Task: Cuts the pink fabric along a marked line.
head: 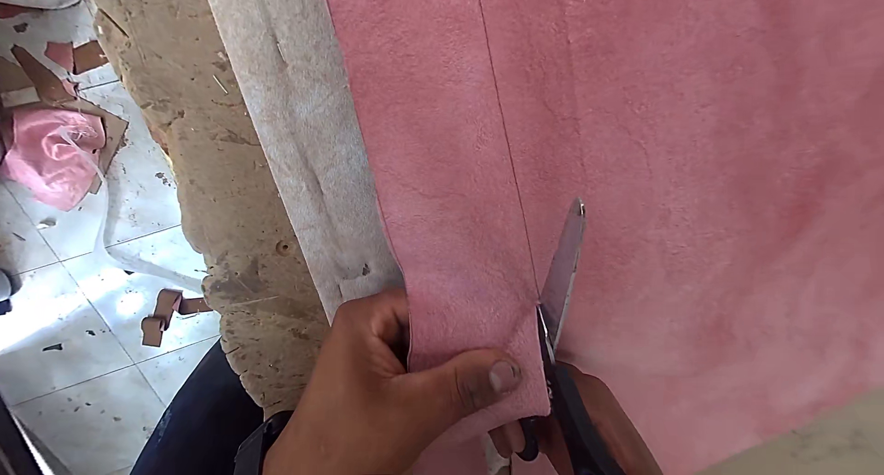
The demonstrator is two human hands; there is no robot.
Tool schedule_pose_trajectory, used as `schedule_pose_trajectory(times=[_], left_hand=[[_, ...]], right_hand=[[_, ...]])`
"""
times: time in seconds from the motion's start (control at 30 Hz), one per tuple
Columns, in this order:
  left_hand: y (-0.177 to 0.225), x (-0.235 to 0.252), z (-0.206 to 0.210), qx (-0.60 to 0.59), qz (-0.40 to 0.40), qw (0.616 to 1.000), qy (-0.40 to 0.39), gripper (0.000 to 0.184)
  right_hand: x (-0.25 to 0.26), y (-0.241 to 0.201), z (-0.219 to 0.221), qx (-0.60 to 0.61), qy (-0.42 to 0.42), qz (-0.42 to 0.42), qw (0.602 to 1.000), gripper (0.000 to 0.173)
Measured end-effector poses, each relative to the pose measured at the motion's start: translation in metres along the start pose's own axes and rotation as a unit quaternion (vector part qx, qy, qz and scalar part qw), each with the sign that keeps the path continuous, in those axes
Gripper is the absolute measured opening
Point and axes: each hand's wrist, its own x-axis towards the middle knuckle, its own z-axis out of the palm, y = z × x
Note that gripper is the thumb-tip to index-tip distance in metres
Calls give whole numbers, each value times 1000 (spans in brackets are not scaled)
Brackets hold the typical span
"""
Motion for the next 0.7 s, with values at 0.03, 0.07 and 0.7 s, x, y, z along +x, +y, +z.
schedule_pose_trajectory(times=[0.03,0.07,0.7], left_hand=[[0,0,0,2,0,1000,1,20],[1,0,0,5,1,1000,3,20],[43,11,-34,171,55,983,-27,56]], right_hand=[[1,-1,0,-3,4,-1,1000,52],[1,-2,1,-4,9,-2,1000,49],[11,12,0,31,5,-48,998,34]])
